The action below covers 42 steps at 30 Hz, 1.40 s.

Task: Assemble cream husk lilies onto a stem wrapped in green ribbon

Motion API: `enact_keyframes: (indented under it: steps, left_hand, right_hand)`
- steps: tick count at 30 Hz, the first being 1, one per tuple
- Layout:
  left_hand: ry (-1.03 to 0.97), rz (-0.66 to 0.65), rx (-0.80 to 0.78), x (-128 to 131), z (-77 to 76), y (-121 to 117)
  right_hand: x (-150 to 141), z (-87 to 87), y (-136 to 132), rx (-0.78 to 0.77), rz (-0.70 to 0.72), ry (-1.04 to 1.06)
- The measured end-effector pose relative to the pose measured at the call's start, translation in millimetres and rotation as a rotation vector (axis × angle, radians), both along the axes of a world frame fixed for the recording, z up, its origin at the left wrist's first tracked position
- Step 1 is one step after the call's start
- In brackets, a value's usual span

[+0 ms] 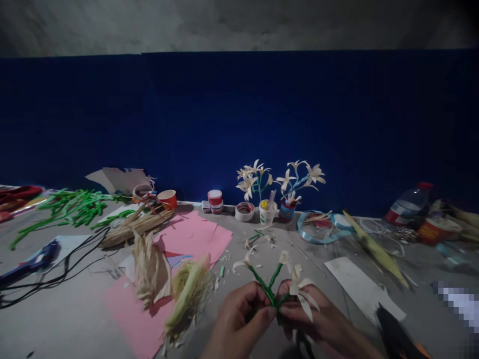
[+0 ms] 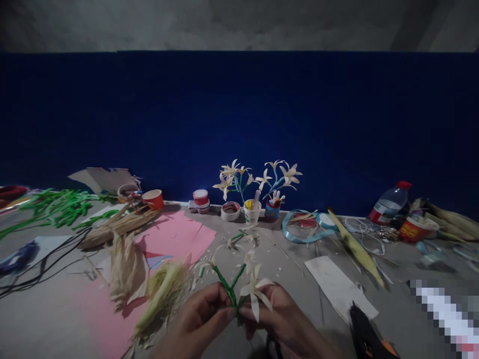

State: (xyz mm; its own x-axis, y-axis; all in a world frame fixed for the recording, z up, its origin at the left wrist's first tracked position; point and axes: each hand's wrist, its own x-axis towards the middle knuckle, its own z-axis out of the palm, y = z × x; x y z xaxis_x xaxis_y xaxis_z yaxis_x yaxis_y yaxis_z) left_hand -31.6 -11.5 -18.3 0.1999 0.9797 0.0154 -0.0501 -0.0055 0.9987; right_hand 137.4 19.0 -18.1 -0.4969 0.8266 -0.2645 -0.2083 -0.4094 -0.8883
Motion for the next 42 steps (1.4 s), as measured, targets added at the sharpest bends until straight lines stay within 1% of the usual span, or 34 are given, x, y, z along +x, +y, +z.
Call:
enact_keyframes:
  steps: [5, 7, 12, 15, 21, 26, 31, 39, 42]
  left_hand:
    - [-0.015, -0.015, 0.005, -1, 1.5, -1]
    - [-0.025, -0.019, 0.001, -1, 1.5, -1]
    - [-0.027, -0.010, -0.006, -1, 1.7, -1]
    - [-0.032, 0.001, 0.002, -1, 1.4, 0]
    - [0.002, 0.061, 0.055, 1, -1.7, 1]
    - [-0.035, 0.044, 0.014, 2, -0.6, 0]
    - [-0.081, 0.049, -0.007, 3, 1.6, -1]
    - [-0.077, 0.125, 0.000, 6, 2.9, -2]
    - [-0.073, 0.133, -0.009, 6, 1.9, -2]
  right_hand:
    - [-1, -7.0, -2, 0.031, -0.092, 0.004]
    - [-3, -7.3, -3, 0.031, -0.116, 0.021]
    - [-6, 3.1, -5, -0.001, -0.105, 0.017]
    - [-5, 8.7, -5, 0.010, -0.095, -0.006]
    - [-2, 3.8, -5, 0.065, -0.097, -0.045]
    - [-4, 6.3, -6, 0.071, -0.110, -0.043]
    - [-7, 8.6, -5, 0.106, -0.087, -0.046]
    - [-10, 7.5, -7, 0.068, -0.162, -0.044]
    - [-11, 7.1, -7, 0.078, -0.159, -0.029]
